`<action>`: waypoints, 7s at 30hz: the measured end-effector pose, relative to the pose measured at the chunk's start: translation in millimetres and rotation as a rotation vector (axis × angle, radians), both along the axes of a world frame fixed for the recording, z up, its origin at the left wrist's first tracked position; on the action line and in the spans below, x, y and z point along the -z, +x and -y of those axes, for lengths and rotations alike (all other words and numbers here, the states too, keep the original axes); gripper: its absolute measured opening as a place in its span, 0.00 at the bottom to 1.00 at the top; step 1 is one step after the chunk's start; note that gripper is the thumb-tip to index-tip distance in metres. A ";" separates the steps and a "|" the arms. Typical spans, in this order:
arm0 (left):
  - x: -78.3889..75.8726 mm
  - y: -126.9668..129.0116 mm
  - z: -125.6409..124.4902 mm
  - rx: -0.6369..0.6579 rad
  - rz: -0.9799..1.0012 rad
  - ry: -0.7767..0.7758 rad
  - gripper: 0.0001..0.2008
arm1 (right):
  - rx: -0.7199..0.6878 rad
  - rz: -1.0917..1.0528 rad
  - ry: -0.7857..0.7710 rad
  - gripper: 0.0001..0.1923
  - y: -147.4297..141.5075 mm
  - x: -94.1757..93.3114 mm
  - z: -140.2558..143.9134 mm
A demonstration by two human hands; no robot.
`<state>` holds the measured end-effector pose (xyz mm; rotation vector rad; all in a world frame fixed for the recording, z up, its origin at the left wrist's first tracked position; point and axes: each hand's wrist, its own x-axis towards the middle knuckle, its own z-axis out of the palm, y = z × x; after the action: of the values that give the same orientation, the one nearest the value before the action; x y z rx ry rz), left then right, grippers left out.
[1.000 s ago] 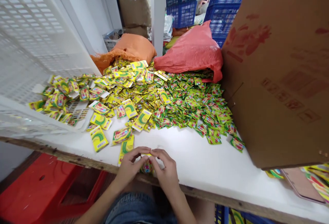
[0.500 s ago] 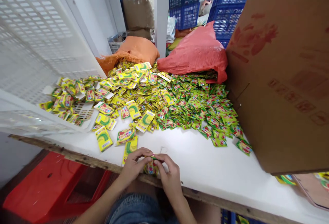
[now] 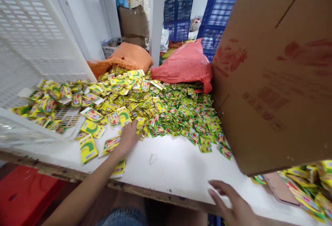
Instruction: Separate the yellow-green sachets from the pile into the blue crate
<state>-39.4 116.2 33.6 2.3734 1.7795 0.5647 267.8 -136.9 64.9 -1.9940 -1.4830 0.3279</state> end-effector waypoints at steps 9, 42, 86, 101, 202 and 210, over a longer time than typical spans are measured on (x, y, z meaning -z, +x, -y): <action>-13.4 -20.2 13.9 0.013 0.606 -0.077 0.23 | -0.304 -0.073 0.188 0.15 -148.7 47.2 -180.1; -0.2 35.0 87.2 0.173 1.051 -0.423 0.12 | -0.143 -1.086 0.206 0.15 -157.0 36.0 -136.1; -7.1 16.4 97.9 0.180 1.262 -0.363 0.25 | -0.086 -0.787 0.181 0.19 -121.9 61.0 -138.8; 9.6 18.5 112.3 0.202 1.195 -0.693 0.19 | -0.214 -0.036 0.172 0.16 -107.7 57.9 -121.8; 2.7 -3.8 125.3 0.311 1.065 -0.419 0.09 | -0.339 -0.489 0.273 0.11 -157.3 44.3 -87.5; -4.8 -6.4 125.8 0.297 1.003 -0.400 0.08 | -0.332 -0.479 0.244 0.09 -163.0 34.3 -85.0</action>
<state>-45.7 -9.6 38.4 1.5610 0.9514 0.9915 104.8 -51.9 30.6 -1.3542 -1.4492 0.6760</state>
